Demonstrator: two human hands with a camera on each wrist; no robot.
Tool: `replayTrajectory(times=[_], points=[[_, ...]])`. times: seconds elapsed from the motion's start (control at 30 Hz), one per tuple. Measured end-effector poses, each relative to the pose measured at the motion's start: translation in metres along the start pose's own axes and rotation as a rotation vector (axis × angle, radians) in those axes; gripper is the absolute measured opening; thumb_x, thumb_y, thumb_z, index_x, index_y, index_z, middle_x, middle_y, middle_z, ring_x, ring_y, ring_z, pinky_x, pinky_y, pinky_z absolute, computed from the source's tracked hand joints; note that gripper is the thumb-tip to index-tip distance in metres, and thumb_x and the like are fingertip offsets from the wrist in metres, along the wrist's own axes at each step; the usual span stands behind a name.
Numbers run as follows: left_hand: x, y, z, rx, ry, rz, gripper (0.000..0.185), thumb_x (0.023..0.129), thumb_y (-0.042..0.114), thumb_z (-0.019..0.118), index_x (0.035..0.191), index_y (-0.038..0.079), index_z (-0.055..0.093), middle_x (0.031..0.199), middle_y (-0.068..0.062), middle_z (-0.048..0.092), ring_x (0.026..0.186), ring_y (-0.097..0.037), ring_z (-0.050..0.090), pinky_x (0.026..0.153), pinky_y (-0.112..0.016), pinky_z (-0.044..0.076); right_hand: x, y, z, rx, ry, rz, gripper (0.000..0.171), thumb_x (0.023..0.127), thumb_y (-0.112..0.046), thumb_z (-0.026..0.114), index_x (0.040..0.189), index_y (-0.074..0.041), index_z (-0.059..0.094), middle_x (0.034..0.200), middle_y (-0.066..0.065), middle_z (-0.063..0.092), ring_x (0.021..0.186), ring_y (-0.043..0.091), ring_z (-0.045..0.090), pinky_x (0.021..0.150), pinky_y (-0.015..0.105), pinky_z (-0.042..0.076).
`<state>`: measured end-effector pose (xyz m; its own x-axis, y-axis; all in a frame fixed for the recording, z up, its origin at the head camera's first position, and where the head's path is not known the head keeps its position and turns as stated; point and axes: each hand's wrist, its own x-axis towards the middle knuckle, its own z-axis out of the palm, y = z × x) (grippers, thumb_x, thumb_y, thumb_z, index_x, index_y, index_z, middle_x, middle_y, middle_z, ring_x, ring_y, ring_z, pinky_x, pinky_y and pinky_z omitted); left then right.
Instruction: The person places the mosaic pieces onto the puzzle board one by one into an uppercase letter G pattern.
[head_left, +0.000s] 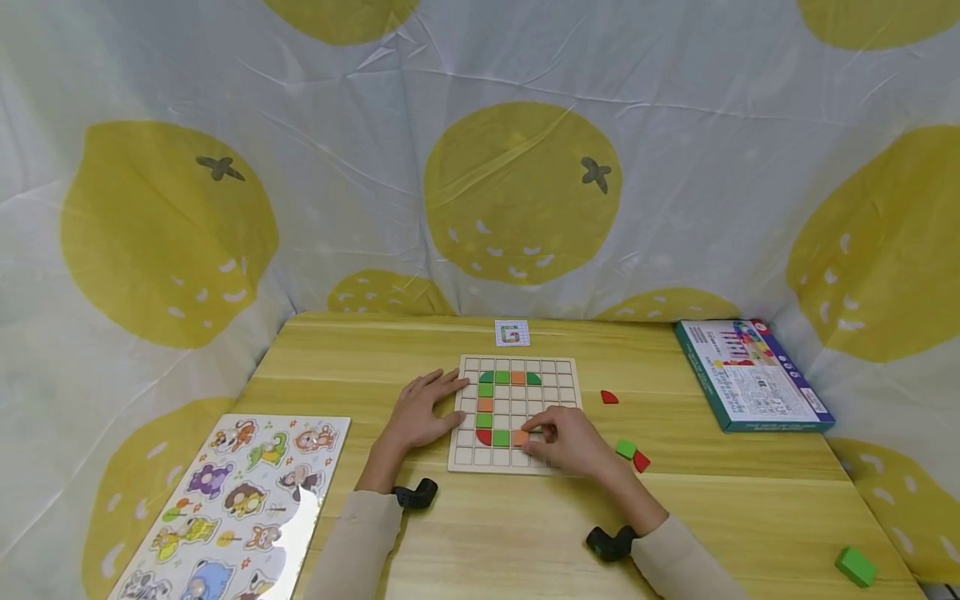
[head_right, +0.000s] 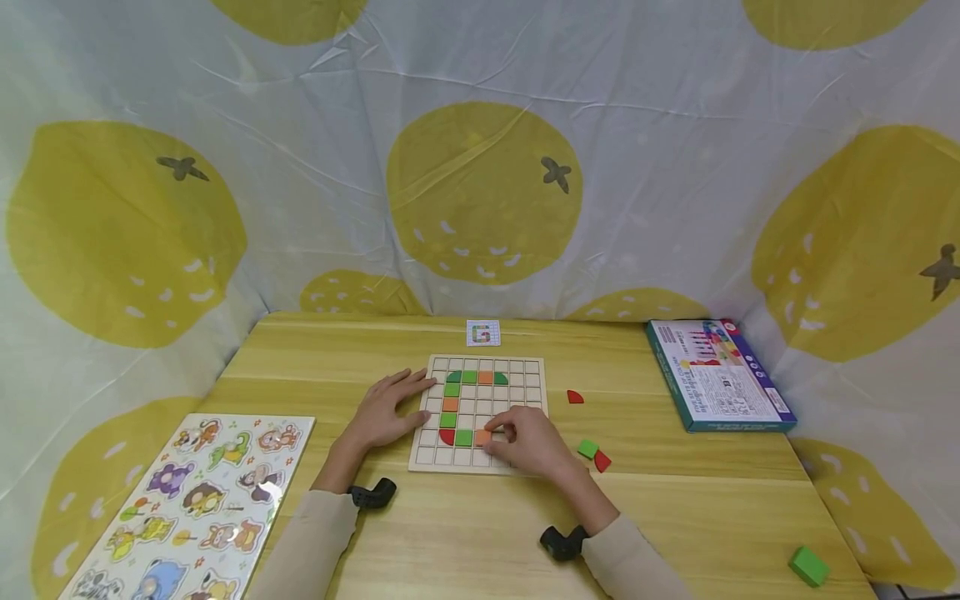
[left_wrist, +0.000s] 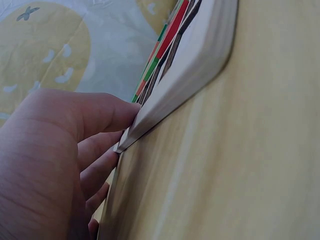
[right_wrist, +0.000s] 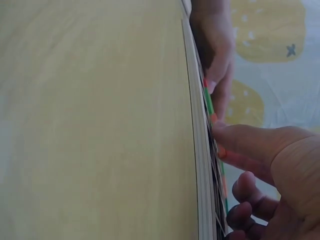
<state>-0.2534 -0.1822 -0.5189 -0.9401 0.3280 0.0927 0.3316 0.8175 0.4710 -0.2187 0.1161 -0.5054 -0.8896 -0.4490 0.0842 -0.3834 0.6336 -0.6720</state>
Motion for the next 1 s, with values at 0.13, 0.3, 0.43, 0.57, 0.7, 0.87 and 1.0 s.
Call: replayTrajectory(times=[0.13, 0.3, 0.43, 0.57, 0.7, 0.87, 1.0], points=[[0.0, 0.0, 0.0, 0.001, 0.002, 0.001, 0.059, 0.088, 0.043, 0.06, 0.144, 0.031, 0.048, 0.156, 0.005, 0.038, 0.148, -0.025, 0.025, 0.12, -0.054, 0.015, 0.0, -0.003, 0.002, 0.001, 0.009, 0.004, 0.019, 0.083, -0.029, 0.077, 0.101, -0.024, 0.076, 0.065, -0.008, 0.051, 0.06, 0.008, 0.045, 0.054, 0.019, 0.034], [0.001, 0.0, 0.001, 0.001, 0.005, 0.0, 0.059, 0.088, 0.043, 0.061, 0.144, 0.032, 0.048, 0.156, 0.006, 0.037, 0.148, -0.025, 0.025, 0.12, -0.053, 0.015, 0.001, -0.003, 0.004, -0.002, 0.008, 0.033, 0.019, 0.082, -0.03, 0.077, 0.101, -0.025, 0.076, 0.063, -0.007, 0.051, 0.06, 0.008, 0.045, 0.053, 0.019, 0.034], [0.001, 0.001, 0.001, 0.001, 0.004, 0.001, 0.059, 0.088, 0.044, 0.061, 0.144, 0.032, 0.048, 0.156, 0.006, 0.037, 0.148, -0.024, 0.025, 0.121, -0.053, 0.015, 0.001, -0.001, 0.005, -0.003, 0.011, 0.037, 0.02, 0.082, -0.029, 0.078, 0.101, -0.025, 0.076, 0.062, -0.007, 0.051, 0.058, 0.008, 0.044, 0.053, 0.019, 0.034], [0.001, 0.001, 0.0, 0.004, 0.007, 0.001, 0.058, 0.088, 0.044, 0.061, 0.144, 0.033, 0.049, 0.156, 0.006, 0.038, 0.148, -0.024, 0.026, 0.12, -0.053, 0.015, 0.001, -0.001, 0.005, 0.0, 0.013, 0.026, 0.019, 0.082, -0.029, 0.078, 0.1, -0.024, 0.076, 0.063, -0.007, 0.052, 0.059, 0.008, 0.045, 0.054, 0.019, 0.035], [0.0, -0.001, 0.001, 0.006, 0.003, -0.001, 0.058, 0.088, 0.045, 0.06, 0.144, 0.035, 0.049, 0.156, 0.007, 0.037, 0.148, -0.024, 0.026, 0.12, -0.052, 0.015, 0.0, 0.0, 0.005, 0.004, 0.009, 0.031, 0.019, 0.083, -0.031, 0.076, 0.101, -0.025, 0.076, 0.065, -0.007, 0.052, 0.062, 0.008, 0.047, 0.054, 0.019, 0.036], [0.001, -0.002, 0.002, -0.003, 0.002, 0.001, 0.058, 0.088, 0.046, 0.061, 0.143, 0.035, 0.049, 0.156, 0.006, 0.037, 0.148, -0.024, 0.025, 0.12, -0.052, 0.015, -0.002, 0.001, 0.0, 0.028, 0.02, 0.085, 0.019, 0.083, -0.032, 0.077, 0.101, -0.027, 0.076, 0.069, -0.006, 0.054, 0.066, 0.011, 0.049, 0.054, 0.02, 0.035], [0.001, -0.003, 0.002, -0.007, 0.007, 0.005, 0.057, 0.088, 0.046, 0.061, 0.143, 0.035, 0.049, 0.156, 0.006, 0.038, 0.148, -0.025, 0.025, 0.12, -0.053, 0.016, -0.003, 0.004, -0.008, 0.046, 0.036, 0.124, 0.022, 0.081, -0.031, 0.078, 0.103, -0.026, 0.076, 0.068, -0.004, 0.053, 0.065, 0.013, 0.048, 0.053, 0.022, 0.034]])
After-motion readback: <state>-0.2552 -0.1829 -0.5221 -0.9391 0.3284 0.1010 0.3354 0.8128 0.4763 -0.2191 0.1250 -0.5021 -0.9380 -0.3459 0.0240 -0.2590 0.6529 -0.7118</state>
